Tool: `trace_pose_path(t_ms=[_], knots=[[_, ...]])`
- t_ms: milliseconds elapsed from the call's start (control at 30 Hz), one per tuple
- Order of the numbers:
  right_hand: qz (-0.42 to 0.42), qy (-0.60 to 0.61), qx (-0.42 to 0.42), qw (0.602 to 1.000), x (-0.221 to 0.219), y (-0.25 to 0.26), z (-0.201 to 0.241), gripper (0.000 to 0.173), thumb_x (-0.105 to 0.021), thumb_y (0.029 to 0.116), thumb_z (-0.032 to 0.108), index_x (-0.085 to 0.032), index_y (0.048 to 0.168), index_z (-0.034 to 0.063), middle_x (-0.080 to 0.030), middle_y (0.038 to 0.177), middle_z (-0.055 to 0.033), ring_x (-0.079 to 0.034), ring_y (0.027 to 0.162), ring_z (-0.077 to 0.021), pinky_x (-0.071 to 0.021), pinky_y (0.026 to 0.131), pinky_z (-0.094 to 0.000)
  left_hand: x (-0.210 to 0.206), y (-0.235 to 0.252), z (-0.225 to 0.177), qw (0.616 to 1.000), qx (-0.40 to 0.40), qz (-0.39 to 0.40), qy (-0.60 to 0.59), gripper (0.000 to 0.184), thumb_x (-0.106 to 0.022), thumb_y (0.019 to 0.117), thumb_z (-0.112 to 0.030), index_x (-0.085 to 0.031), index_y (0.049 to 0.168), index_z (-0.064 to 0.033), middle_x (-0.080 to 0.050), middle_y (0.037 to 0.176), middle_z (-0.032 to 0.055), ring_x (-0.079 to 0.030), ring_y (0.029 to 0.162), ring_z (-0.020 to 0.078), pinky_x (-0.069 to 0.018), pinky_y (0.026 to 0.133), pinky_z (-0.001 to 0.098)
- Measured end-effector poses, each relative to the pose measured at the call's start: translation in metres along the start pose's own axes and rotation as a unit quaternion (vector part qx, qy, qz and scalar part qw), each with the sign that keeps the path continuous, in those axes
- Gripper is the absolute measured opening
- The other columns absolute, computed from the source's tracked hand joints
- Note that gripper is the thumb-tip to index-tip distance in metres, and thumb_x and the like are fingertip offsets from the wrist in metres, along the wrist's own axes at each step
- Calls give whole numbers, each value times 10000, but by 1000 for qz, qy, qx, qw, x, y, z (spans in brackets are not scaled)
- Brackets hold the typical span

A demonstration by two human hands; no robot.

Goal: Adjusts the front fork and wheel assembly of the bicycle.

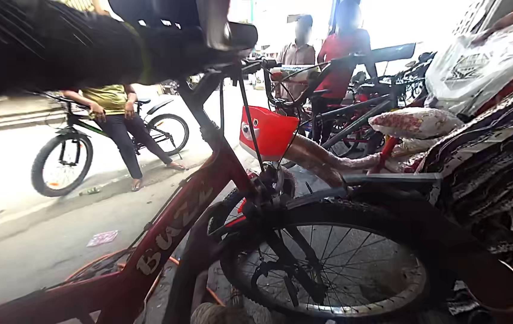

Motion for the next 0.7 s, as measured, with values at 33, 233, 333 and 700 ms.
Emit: trace_pose_path(t_ms=[33, 233, 333, 700], knots=[[20, 68, -48, 996, -10, 2, 1, 269, -572, 1033, 323, -712, 1196, 162, -741, 1050, 42, -690, 921, -58, -592, 830, -262, -15, 20, 5, 996, -32, 80, 17, 700, -851, 797, -438, -603, 1369, -119, -704, 1226, 16, -675, 1110, 119, -572, 981, 388], [110, -100, 58, 987, -28, 11, 3, 440, -618, 896, 686, -699, 960, 258, -573, 677, 114, -541, 601, -30, -483, 578, -293, -73, 53, -2, 965, -5, 260, 39, 406, -793, 841, -270, -665, 1180, -87, -701, 1014, 36, -668, 934, 109, -558, 894, 370], [110, -185, 74, 974, -29, 9, 19, 484, -737, 773, 676, -699, 943, 224, -607, 684, 93, -601, 621, -46, -518, 587, -302, -77, 43, 14, 972, -56, 204, 105, 512, -741, 866, -397, -647, 1268, -95, -705, 1126, 72, -671, 1056, 167, -532, 969, 430], [147, -257, -21, 955, -53, 26, 19, 439, -703, 832, 664, -643, 887, 232, -606, 689, 41, -639, 676, -163, -519, 612, -450, -71, 29, 52, 987, -117, 7, 109, 573, -635, 906, -548, -712, 1156, -38, -735, 1048, 89, -698, 1010, 172, -553, 938, 426]])
Point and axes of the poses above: each hand's wrist, its own y-axis towards the middle knuckle, its own x-axis out of the back of the hand, z = x × y, the point moved 7 cm from there along y, towards the middle knuckle
